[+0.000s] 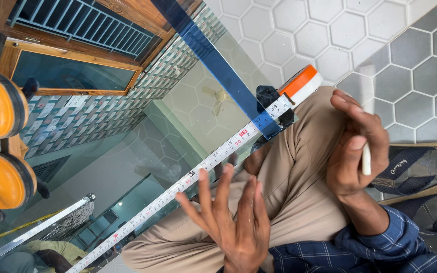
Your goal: The person sits on the floor and uses a metal file to scrape a small area on a glass pane. They then use a tape measure and a white marker to measure and mark specific points on the glass.
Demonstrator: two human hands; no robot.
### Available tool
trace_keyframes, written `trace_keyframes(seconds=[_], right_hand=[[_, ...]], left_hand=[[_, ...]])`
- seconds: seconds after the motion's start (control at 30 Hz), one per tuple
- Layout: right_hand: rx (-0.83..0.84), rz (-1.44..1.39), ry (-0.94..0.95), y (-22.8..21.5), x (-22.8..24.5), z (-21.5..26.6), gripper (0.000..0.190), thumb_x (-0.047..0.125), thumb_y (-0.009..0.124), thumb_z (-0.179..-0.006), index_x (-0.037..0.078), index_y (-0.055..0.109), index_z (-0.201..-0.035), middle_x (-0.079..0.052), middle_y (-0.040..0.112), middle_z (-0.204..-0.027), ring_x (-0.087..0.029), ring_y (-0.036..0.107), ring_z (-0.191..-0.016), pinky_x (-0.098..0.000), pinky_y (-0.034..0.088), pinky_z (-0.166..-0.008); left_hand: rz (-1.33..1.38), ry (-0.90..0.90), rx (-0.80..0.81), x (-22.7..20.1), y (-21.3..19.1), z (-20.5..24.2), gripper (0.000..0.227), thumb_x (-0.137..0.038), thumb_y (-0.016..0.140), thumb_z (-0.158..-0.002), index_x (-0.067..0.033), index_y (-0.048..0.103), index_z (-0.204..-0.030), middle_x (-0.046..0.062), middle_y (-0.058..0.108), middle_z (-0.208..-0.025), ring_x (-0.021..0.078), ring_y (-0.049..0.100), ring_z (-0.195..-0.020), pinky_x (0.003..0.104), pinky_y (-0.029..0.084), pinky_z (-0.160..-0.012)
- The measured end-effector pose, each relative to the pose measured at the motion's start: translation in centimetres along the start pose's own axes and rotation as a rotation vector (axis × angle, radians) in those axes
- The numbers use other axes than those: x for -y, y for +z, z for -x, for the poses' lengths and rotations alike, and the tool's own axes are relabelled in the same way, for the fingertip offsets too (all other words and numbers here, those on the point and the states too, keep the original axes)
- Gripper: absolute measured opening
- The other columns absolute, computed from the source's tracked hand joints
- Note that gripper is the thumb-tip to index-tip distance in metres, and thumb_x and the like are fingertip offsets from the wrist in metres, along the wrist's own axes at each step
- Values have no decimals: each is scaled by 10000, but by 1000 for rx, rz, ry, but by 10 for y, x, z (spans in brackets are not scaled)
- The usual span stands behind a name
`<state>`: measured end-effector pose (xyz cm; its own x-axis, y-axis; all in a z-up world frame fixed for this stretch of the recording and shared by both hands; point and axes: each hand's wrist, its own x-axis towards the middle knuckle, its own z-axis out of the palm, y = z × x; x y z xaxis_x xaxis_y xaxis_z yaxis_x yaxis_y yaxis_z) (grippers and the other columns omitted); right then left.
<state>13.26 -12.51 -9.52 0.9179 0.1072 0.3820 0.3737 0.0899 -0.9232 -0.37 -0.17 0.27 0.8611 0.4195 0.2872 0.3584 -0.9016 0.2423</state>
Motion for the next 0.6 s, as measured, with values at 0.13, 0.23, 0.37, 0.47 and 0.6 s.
trace_keyframes(seconds=[0.13,0.23,0.37,0.47,0.6], right_hand=[[21,-13,67,0,2,-10,327,194,398,-1195,39,448,-1479,-238,618,-1399,-295,597,-1396,-439,496,-1232],[95,91,110,1,5,-20,357,126,456,-1162,40,432,-1508,-229,557,-1498,-294,551,-1424,-416,506,-1189],[213,108,113,8,10,-39,486,-22,545,-1085,64,426,-1548,-172,485,-1571,-296,471,-1517,-419,476,-1257],[273,146,143,12,14,-54,496,-98,549,-1050,49,473,-1517,-158,507,-1574,-293,488,-1521,-408,490,-1250],[373,252,103,14,18,-68,471,-132,600,-992,27,544,-1432,-160,600,-1507,-308,480,-1532,-418,398,-1307]], left_hand=[[105,20,-41,-1,0,-2,180,-187,783,-974,-84,732,-1114,118,620,-1369,374,499,-1432,702,254,-1252],[90,43,-12,0,-4,-6,265,-176,770,-987,-49,717,-1214,147,620,-1385,378,506,-1424,667,281,-1235],[38,78,6,2,-1,-17,386,-170,746,-1003,-27,650,-1349,165,591,-1453,394,484,-1441,666,277,-1221],[2,102,36,3,5,-26,444,-179,732,-1029,-46,599,-1430,135,542,-1533,372,453,-1487,650,280,-1243],[26,124,71,2,18,-34,485,-203,715,-1050,-83,552,-1491,124,488,-1594,341,408,-1528,630,286,-1260]])
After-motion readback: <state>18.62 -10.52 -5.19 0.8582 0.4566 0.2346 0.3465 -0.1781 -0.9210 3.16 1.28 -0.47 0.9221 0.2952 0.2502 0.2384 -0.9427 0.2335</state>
